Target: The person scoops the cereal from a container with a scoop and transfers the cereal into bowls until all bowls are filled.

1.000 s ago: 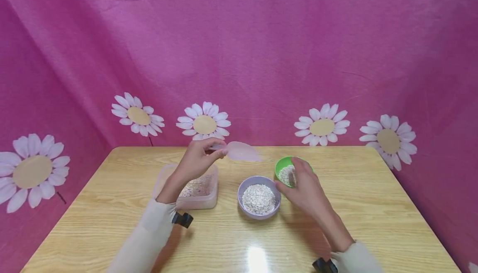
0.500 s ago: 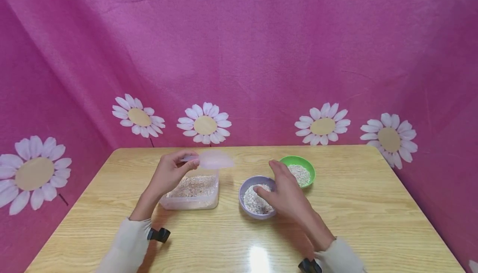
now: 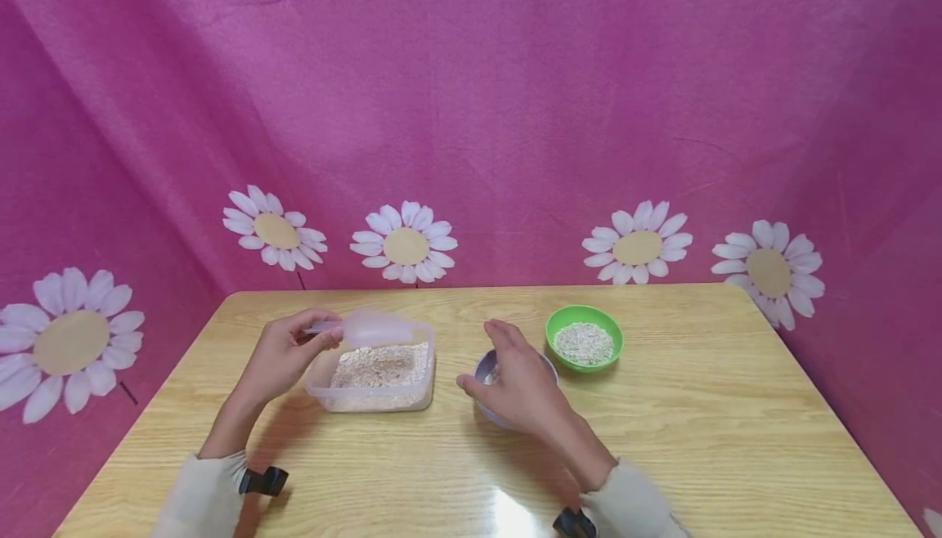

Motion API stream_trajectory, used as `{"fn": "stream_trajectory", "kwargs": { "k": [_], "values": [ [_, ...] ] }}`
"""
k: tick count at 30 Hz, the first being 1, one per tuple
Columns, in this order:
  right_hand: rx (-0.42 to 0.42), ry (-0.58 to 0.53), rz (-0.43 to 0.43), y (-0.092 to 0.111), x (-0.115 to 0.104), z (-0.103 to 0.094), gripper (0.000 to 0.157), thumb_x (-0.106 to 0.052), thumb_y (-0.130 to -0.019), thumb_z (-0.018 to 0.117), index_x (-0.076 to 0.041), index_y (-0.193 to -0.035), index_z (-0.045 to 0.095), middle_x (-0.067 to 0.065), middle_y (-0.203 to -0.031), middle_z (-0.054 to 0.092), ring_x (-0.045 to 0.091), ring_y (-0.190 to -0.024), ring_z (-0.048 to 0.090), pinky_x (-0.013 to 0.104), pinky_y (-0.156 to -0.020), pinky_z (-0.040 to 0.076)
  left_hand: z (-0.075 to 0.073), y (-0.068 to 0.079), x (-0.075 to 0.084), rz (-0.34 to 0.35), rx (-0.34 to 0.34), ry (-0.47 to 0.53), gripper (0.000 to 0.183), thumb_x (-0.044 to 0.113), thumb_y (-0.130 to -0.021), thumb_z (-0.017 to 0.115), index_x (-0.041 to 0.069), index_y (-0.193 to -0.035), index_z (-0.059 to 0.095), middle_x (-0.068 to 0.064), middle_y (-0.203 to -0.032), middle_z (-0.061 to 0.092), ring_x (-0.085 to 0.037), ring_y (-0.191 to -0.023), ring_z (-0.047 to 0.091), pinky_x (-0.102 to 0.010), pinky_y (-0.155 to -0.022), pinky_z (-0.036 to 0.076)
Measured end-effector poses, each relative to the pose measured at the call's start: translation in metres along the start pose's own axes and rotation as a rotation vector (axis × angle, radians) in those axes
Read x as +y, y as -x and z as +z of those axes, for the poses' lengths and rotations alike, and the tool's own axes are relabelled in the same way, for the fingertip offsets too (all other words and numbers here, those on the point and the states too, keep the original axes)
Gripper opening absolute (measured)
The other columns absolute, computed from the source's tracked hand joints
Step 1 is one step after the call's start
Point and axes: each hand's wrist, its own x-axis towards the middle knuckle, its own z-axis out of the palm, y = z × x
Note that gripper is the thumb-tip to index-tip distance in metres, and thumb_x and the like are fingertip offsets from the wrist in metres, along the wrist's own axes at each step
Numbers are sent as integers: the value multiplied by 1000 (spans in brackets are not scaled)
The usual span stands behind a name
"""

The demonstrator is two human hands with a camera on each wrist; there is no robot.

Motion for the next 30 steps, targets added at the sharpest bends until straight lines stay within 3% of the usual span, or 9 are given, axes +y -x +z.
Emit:
{"fn": "stream_trajectory", "kwargs": {
  "k": [5,8,12,30],
  "values": [
    [-34,-27,5,-5,-11,14,86,-34,-93,84,3,-160,44,23,-166,45,41,-145,54,57,-122,43,-9,7,-9,6,-14,-58,18,14,-102,75,6,-117,76,-12,-99,82,-24,-88,77,-23,-73,56],
    [-41,-55,-11,-6,-16,20,86,-32,-92,85,5,-159,44,23,-165,45,39,-139,59,57,-120,44,-15,9,-14,24,-14,-95,18,13,-101,76,4,-116,77,-10,-98,82,-16,-86,76,-23,-74,56],
    [-52,-95,-24,-8,-22,28,87,-31,-92,85,5,-159,43,23,-166,45,41,-143,55,58,-122,42,-22,11,-18,29,-24,-141,19,12,-99,78,4,-116,77,-8,-100,83,-14,-87,75,-23,-76,57],
    [-104,-127,-10,-14,-42,66,98,-31,-91,86,5,-164,32,25,-169,38,46,-152,44,58,-124,38,-32,7,-15,93,-188,-260,11,15,-100,77,8,-109,79,0,-95,80,-7,-82,69,-26,-76,58]
  ]
}}
